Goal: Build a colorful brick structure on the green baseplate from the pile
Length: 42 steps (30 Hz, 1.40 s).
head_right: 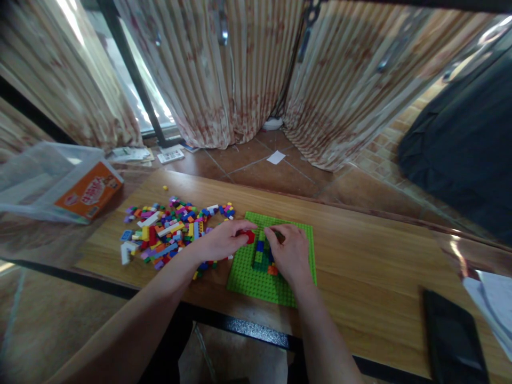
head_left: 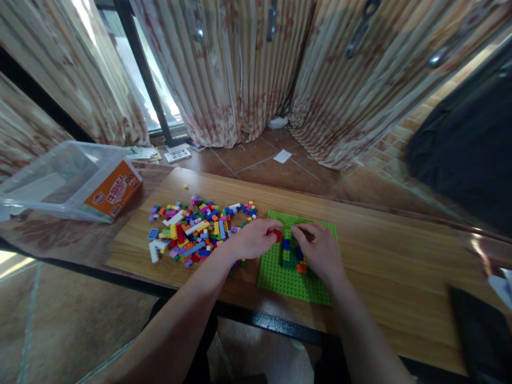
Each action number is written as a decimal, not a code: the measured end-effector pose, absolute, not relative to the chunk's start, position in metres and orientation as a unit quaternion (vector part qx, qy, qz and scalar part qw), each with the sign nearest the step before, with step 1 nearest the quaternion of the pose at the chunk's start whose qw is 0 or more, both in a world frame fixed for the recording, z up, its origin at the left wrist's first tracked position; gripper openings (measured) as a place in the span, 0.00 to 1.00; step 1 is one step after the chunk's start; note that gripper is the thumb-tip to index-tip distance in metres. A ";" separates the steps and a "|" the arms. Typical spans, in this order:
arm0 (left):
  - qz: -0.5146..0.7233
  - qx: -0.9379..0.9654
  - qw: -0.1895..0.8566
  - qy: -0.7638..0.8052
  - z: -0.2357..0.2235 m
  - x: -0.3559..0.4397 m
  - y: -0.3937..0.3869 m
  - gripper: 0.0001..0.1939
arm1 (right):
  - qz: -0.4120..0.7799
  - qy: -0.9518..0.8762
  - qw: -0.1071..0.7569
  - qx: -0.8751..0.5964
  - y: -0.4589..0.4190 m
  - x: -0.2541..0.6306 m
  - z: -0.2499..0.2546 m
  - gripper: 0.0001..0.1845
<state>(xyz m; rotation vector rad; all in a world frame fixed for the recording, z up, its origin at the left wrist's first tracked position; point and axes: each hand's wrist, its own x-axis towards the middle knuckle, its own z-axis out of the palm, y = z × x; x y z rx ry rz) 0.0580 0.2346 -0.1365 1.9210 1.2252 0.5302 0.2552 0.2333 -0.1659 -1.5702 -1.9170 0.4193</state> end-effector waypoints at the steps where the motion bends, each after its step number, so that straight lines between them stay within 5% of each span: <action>1: 0.207 0.756 0.391 0.483 -0.137 0.058 0.234 0.22 | 0.150 -0.724 0.308 -0.599 0.233 0.254 -0.167 0.18; 21: 0.275 0.738 0.387 0.479 -0.139 0.055 0.237 0.21 | 0.089 -0.757 0.341 -0.551 0.219 0.241 -0.166 0.17; 42: 0.247 0.729 0.518 0.372 -0.129 0.047 0.233 0.14 | 0.228 -0.791 0.348 -0.449 0.210 0.237 -0.153 0.12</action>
